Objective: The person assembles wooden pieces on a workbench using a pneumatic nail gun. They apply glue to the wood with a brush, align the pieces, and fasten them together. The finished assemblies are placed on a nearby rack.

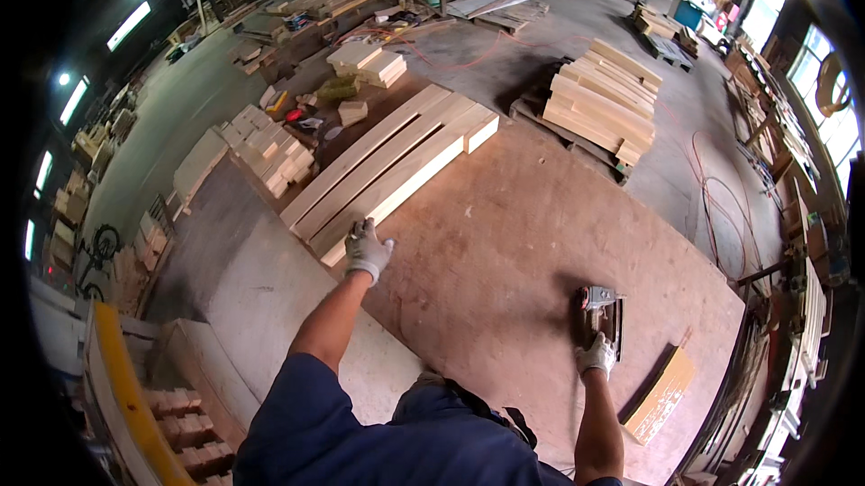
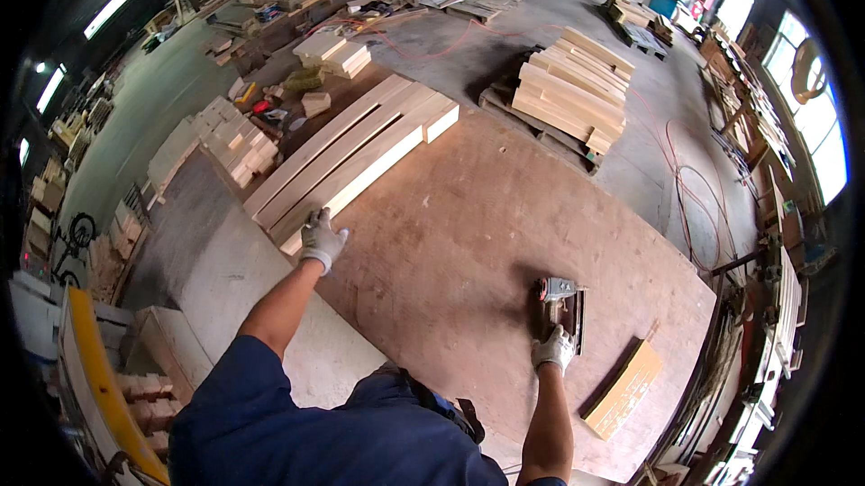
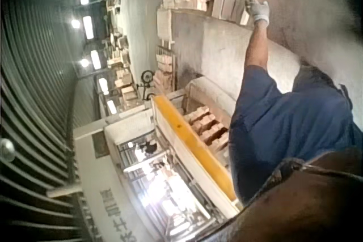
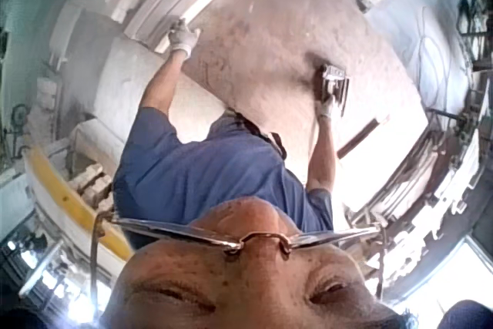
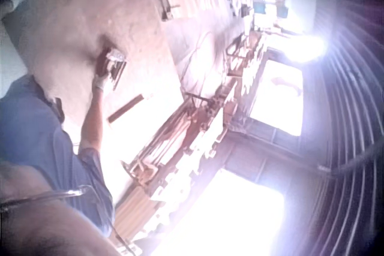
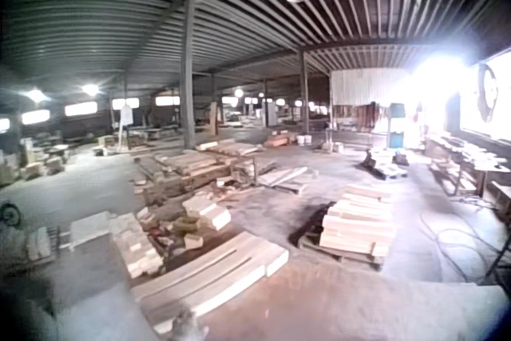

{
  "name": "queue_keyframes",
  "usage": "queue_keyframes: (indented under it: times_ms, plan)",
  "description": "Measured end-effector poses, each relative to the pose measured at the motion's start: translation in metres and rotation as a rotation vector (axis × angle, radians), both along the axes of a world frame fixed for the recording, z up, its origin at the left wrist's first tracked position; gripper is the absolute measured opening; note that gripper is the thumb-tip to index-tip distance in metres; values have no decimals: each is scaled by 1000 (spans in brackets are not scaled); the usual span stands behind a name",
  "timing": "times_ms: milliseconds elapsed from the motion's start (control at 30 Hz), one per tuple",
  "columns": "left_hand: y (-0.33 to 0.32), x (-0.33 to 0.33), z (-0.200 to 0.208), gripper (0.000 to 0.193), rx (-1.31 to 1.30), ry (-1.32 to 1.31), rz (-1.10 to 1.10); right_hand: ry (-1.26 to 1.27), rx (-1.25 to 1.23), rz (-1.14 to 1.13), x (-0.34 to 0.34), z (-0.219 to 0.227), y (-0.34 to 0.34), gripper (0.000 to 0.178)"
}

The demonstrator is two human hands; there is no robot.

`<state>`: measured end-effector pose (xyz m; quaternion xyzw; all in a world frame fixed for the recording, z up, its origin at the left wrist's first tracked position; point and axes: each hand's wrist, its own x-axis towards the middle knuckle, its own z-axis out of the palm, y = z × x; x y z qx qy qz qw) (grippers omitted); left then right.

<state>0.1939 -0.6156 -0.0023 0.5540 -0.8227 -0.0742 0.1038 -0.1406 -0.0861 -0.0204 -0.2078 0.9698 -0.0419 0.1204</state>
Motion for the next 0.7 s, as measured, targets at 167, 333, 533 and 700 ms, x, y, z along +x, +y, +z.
queue_keyframes:
  times_ms: [167,333,533,700]
  plan:
    - [-95,-35,0,91,62,-98,-50,-67,20,-79,38,7,-10,64]
    - [-129,-69,0,99,19,-223,-48,-125,-40,-83,94,20,-3,61]
    - [-132,-99,56,106,265,-399,-133,-180,19,-162,145,20,25,61]
    - [-67,-102,7,107,263,-70,-149,-127,72,-134,153,-5,42,78]
